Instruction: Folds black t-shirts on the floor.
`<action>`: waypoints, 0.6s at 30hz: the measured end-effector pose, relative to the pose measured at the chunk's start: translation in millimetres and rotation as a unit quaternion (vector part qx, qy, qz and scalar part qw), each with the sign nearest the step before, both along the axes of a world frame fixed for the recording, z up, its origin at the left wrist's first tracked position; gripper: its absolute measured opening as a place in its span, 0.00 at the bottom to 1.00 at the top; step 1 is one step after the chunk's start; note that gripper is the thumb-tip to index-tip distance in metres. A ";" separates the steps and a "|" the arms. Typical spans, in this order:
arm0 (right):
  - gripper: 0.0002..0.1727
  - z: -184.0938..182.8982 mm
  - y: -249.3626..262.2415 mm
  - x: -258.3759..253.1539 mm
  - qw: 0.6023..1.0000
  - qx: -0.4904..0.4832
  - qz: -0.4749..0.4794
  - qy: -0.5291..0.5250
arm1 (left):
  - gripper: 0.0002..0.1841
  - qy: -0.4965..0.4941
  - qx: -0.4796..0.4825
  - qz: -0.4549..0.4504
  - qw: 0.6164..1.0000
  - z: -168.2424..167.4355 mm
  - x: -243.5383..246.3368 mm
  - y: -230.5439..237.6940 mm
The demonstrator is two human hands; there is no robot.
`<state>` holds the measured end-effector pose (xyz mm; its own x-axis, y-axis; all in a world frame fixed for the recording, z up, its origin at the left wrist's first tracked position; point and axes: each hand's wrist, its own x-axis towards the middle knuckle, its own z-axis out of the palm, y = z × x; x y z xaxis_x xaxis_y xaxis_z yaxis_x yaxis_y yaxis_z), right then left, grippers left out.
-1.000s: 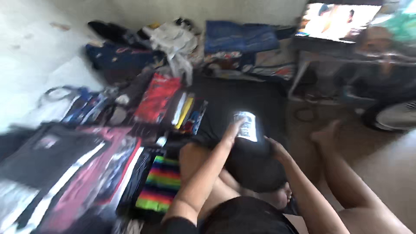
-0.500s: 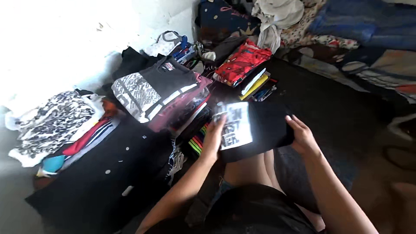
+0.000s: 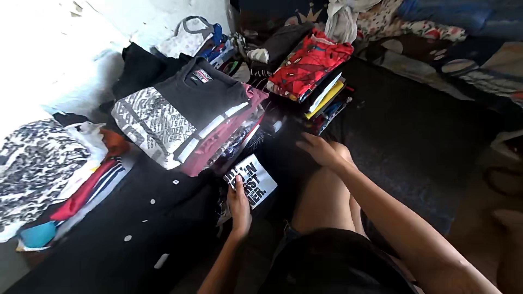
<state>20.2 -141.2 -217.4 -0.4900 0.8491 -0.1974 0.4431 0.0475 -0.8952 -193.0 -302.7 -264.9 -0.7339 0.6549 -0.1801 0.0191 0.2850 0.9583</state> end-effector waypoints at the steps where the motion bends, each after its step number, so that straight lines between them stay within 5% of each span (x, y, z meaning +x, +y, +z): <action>1: 0.27 -8.7 6.7 -11.5 0.997 0.026 0.012 -0.065 | 0.25 0.012 -0.032 -0.016 0.999 -18.8 -7.9 -1.3; 5: 0.26 -33.9 17.6 -31.9 0.980 0.091 0.007 -0.174 | 0.28 0.003 -0.134 -0.054 0.990 -63.2 -29.4 -3.6; 9: 0.19 -23.1 10.7 -2.7 0.992 0.121 -0.009 -0.022 | 0.31 0.031 -0.168 -0.075 0.982 -61.0 -31.5 -12.2; 11: 0.16 0.4 6.3 17.1 0.987 0.151 -0.030 0.037 | 0.34 0.145 -0.185 -0.100 0.967 -51.7 -32.8 -25.0; 14: 0.15 70.0 -6.3 49.5 0.937 0.327 -0.009 0.124 | 0.27 0.375 -0.062 -0.126 0.916 -42.9 -34.5 -33.6; 18: 0.11 183.3 -72.5 88.5 0.858 0.497 -0.006 0.134 | 0.21 0.408 0.185 -0.213 0.868 -18.7 -2.3 38.8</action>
